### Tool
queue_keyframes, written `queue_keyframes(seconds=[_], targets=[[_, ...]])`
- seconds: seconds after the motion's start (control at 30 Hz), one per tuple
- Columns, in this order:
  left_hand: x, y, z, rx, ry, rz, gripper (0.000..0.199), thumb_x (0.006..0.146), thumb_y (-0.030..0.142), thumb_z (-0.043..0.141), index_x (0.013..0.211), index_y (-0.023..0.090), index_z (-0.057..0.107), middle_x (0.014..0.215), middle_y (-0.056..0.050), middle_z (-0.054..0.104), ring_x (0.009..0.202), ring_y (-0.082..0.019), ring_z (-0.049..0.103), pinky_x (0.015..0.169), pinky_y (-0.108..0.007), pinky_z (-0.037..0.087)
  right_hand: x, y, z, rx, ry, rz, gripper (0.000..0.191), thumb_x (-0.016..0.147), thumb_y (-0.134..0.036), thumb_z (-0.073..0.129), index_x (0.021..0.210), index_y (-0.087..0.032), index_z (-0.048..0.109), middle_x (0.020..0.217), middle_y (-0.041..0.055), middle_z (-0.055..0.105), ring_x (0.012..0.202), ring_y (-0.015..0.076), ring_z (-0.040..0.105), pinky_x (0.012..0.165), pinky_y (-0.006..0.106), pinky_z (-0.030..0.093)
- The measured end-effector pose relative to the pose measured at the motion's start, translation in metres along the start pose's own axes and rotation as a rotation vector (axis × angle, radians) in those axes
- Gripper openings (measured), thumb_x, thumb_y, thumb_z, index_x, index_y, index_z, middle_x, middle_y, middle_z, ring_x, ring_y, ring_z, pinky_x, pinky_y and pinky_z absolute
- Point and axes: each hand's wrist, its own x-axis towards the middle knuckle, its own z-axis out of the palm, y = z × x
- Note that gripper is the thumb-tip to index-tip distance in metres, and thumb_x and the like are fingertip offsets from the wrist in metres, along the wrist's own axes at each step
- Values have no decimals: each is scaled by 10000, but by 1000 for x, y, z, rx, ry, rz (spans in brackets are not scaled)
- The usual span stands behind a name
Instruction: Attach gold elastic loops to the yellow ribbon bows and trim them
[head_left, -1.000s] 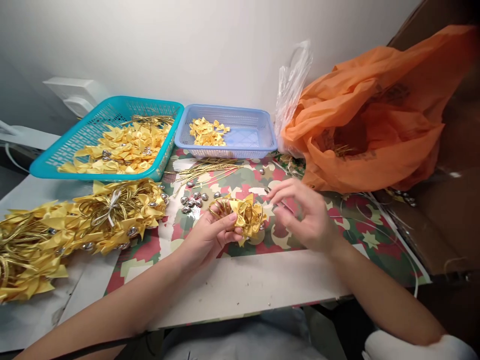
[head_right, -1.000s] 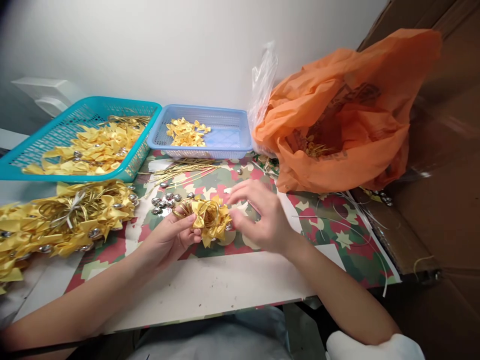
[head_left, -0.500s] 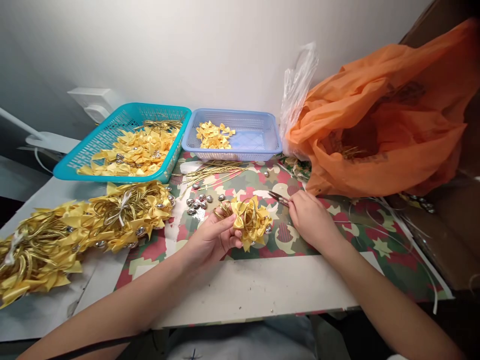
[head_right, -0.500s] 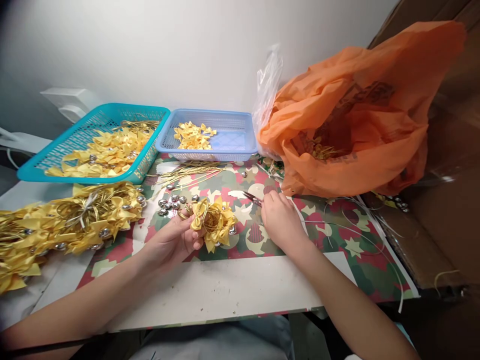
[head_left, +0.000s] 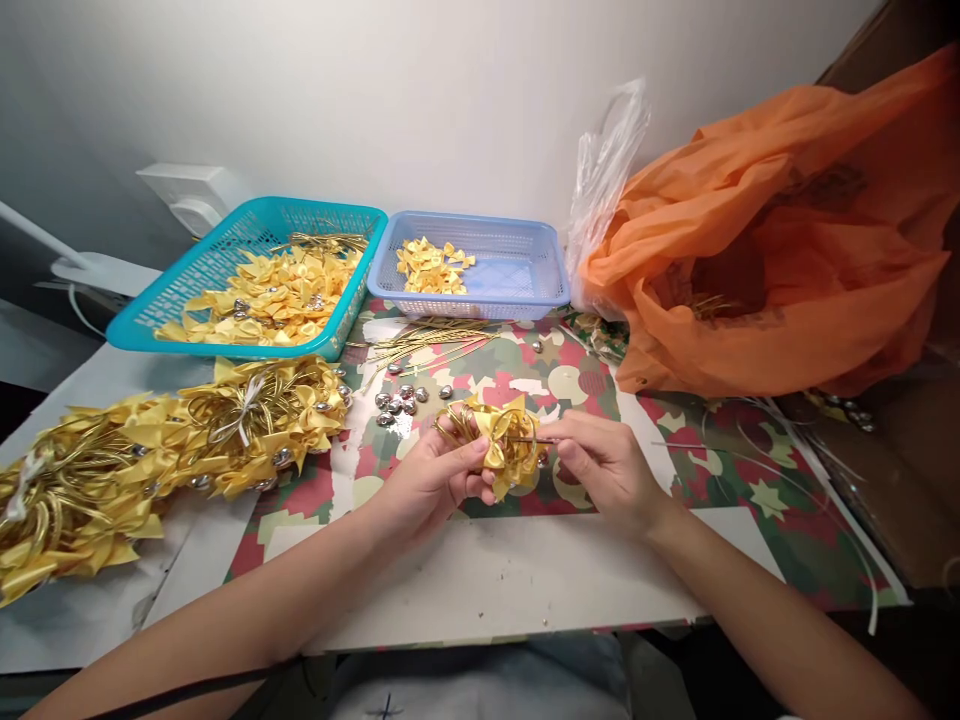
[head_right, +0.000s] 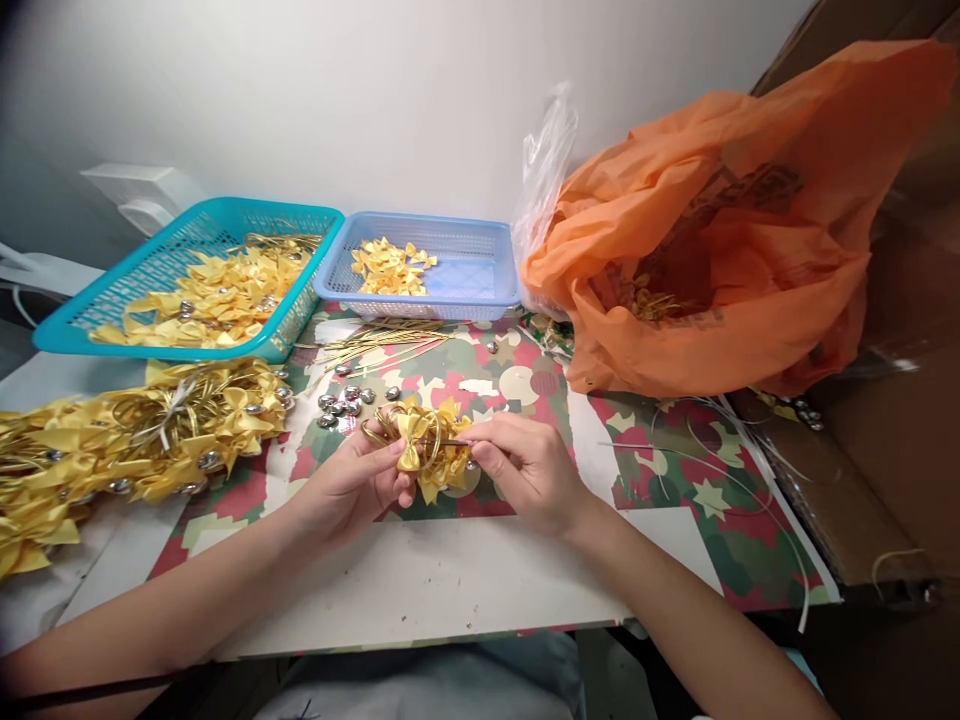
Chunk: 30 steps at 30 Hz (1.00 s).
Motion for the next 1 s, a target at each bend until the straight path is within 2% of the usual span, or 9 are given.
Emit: queue_keyframes(seconds=[0.13, 0.3, 1.0], targets=[[-1, -1, 1, 21, -11, -11, 355, 656, 279, 900, 803, 156, 601, 654, 25, 651, 516, -76, 584, 471, -192, 563, -3, -1, 7, 16, 23, 61, 282, 1003, -348, 475, 1022, -192, 708, 751, 25, 650, 641, 125, 551, 554, 244, 432], [0, -1, 1, -6, -29, -5, 326, 680, 272, 886, 804, 162, 606, 591, 41, 619, 489, -64, 550, 456, -176, 556, -8, 1, 10, 39, 51, 114, 235, 985, -316, 504, 1028, -198, 703, 760, 20, 628, 644, 119, 540, 520, 230, 416], [-1, -2, -2, -8, -51, -25, 356, 690, 288, 875, 834, 193, 563, 616, 43, 628, 468, -87, 584, 449, -192, 543, -8, 2, 12, 39, 75, 110, 248, 964, -329, 509, 977, -194, 716, 773, 49, 675, 609, 133, 534, 480, 249, 405]])
